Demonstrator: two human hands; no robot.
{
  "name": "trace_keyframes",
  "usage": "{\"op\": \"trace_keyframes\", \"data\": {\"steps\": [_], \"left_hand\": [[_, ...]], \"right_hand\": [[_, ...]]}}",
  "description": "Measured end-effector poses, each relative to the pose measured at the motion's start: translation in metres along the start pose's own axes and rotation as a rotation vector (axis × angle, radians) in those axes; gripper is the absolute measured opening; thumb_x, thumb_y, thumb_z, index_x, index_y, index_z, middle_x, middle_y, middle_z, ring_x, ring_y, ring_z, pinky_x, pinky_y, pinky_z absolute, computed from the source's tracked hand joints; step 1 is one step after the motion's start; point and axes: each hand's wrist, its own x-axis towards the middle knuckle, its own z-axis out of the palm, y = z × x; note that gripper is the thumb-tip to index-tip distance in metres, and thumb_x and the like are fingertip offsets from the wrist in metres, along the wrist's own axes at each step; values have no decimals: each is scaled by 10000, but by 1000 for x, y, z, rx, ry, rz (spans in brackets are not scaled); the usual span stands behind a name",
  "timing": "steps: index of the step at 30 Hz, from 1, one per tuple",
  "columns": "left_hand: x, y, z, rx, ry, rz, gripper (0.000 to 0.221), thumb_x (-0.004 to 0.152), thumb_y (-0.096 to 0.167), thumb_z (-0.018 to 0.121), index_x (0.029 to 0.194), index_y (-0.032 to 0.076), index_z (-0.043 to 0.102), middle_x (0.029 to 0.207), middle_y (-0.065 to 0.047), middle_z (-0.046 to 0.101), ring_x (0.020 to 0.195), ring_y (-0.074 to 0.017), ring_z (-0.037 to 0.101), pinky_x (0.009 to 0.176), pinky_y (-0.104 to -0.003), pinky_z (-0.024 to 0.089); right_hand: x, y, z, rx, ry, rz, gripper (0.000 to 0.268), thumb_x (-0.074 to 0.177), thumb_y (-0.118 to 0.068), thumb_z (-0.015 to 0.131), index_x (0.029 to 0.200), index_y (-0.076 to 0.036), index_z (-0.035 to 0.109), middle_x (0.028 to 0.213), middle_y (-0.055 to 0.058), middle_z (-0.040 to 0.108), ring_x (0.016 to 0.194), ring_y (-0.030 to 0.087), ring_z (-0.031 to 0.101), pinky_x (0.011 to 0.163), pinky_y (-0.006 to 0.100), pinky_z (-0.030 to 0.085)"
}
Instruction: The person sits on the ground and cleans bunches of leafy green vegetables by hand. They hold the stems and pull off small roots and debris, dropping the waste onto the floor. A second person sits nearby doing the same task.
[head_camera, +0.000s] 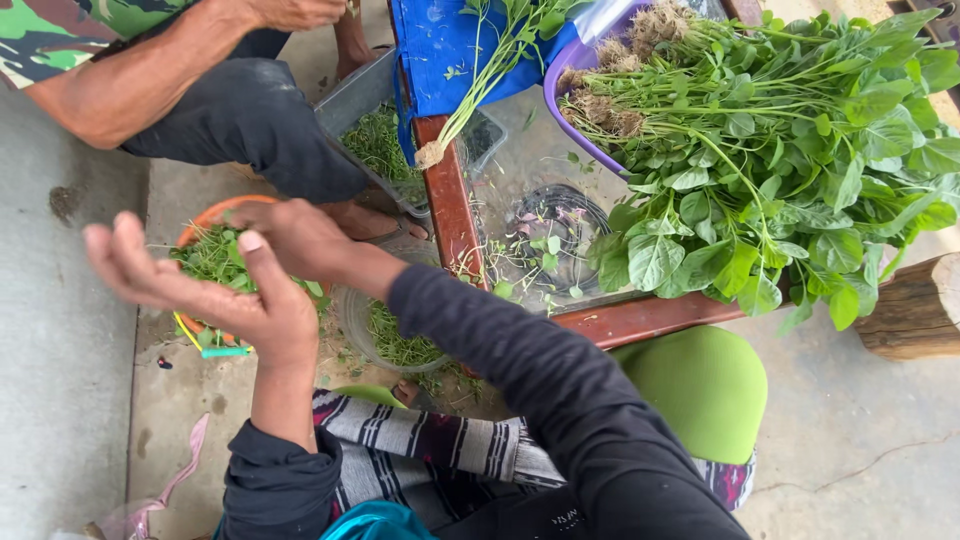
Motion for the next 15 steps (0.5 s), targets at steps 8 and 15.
{"op": "trace_keyframes", "data": {"steps": [8, 15], "left_hand": [[-14, -42, -3, -84, -42, -150, 863, 1104, 517, 602, 1638, 69, 94, 1711, -152, 136, 1601, -288, 248, 1263, -480, 282], [-8, 19, -8, -146, -175, 108, 635, 1219, 360, 629, 1597, 35, 234, 1631, -165, 168, 1555, -310, 235, 1238, -466, 281]], "right_hand": [[-14, 4, -22, -190, -22, -32, 525, 733, -174, 812, 1223, -72, 654, 1184, 139, 699, 1105, 341, 687, 921, 426, 555], [-136, 13, -198, -420, 140, -107, 296, 792, -91, 782, 1078, -35, 731, 1075, 144, 740, 980, 316, 721, 878, 402, 586]]}}
